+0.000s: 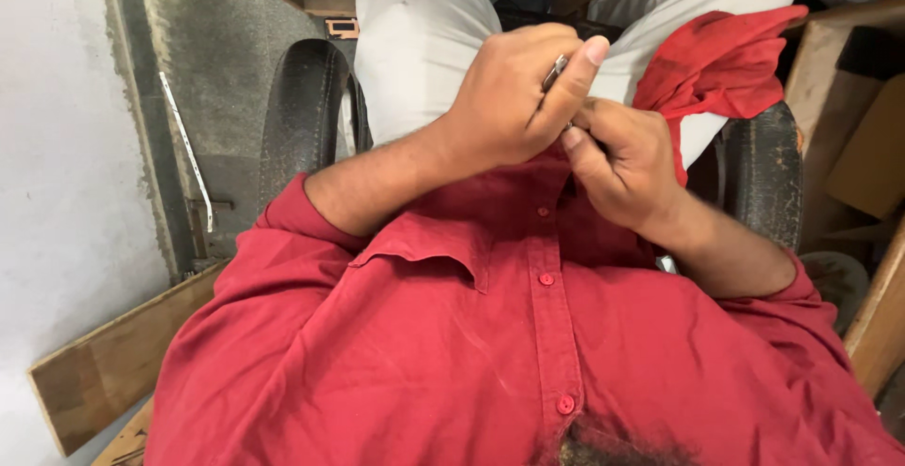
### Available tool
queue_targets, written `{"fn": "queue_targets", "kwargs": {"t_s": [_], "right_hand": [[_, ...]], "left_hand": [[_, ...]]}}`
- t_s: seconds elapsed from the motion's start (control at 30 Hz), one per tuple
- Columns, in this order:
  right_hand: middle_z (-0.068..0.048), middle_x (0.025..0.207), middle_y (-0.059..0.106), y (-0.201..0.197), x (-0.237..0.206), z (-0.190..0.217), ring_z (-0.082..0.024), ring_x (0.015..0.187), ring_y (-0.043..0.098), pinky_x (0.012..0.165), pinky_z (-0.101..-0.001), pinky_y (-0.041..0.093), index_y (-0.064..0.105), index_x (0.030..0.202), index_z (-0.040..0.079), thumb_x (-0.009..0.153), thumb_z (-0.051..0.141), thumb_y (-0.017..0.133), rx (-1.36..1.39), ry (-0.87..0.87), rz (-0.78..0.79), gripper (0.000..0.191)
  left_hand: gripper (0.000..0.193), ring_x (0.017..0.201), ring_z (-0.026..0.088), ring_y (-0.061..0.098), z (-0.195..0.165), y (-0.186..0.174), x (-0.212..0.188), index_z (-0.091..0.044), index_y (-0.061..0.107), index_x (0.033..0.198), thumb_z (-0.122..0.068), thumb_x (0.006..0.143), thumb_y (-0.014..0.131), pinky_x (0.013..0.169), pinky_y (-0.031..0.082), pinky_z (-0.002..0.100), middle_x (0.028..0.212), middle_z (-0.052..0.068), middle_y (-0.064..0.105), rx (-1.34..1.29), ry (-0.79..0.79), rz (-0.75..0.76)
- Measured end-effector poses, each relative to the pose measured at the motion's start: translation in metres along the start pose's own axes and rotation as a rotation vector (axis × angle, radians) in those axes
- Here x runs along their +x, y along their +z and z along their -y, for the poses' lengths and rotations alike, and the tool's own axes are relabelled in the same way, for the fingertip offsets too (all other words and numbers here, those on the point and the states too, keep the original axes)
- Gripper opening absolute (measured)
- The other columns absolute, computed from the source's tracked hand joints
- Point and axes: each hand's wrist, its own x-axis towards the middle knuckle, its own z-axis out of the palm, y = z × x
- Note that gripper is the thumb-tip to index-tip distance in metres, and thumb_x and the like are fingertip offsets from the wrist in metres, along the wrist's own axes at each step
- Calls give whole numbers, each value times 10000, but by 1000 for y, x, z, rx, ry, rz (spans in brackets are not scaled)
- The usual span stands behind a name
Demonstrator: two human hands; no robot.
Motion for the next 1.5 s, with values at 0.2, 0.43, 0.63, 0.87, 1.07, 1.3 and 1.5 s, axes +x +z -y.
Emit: {"fn": "queue_targets", "kwargs": {"t_s": [0.2,0.43,0.63,0.87,1.07,1.3,1.5], "right_hand": [[-93,826,642,3,-2,-9,-184,682,624,628,-308,477,641,1028,-24,1037,44,560,41,45,-7,107],[-68,777,624,5,-3,-9,-138,639,573,603,-293,455,647,1022,-26,1043,46,547,138,61,-4,126],[-75,842,624,-5,2,-15,-112,746,592,642,-294,467,661,1060,-28,1071,100,557,-65,-55,16,165],[21,776,550,-1,-9,-34,-59,641,450,581,-220,398,607,1025,25,1144,205,460,603,278,222,261],[-24,793,563,-6,-5,-56,-89,645,474,557,-239,394,594,968,30,1134,291,481,1002,478,472,330],[-48,845,615,-13,9,-51,-99,681,570,603,-233,471,599,1118,4,1098,298,505,842,239,489,309],[-50,918,682,-6,0,-28,-89,747,664,675,-234,539,550,1203,1,1127,93,567,393,169,144,120]], "left_hand": [[304,658,311,612,1,-5,-1,7,626,880,-159,1124,552,596,453,411,771,132,612,-52,-24,1],[338,637,347,551,-7,-3,-6,13,574,809,-144,1107,558,605,423,449,721,145,557,128,55,-118],[366,625,321,573,-8,-2,1,-7,580,768,-138,1110,569,591,423,438,705,118,579,119,-66,-56],[324,675,328,562,4,-6,3,11,600,887,-178,1146,554,605,431,424,774,135,562,17,56,24],[307,737,308,569,19,-14,10,-4,610,956,-202,1181,547,649,445,402,841,130,533,-123,232,193],[349,725,292,574,19,-13,9,-7,583,911,-224,1183,563,653,438,404,832,114,530,-7,220,149],[386,678,254,618,14,-7,7,-69,635,862,-298,1163,555,609,460,379,748,55,605,43,94,-24]]}}
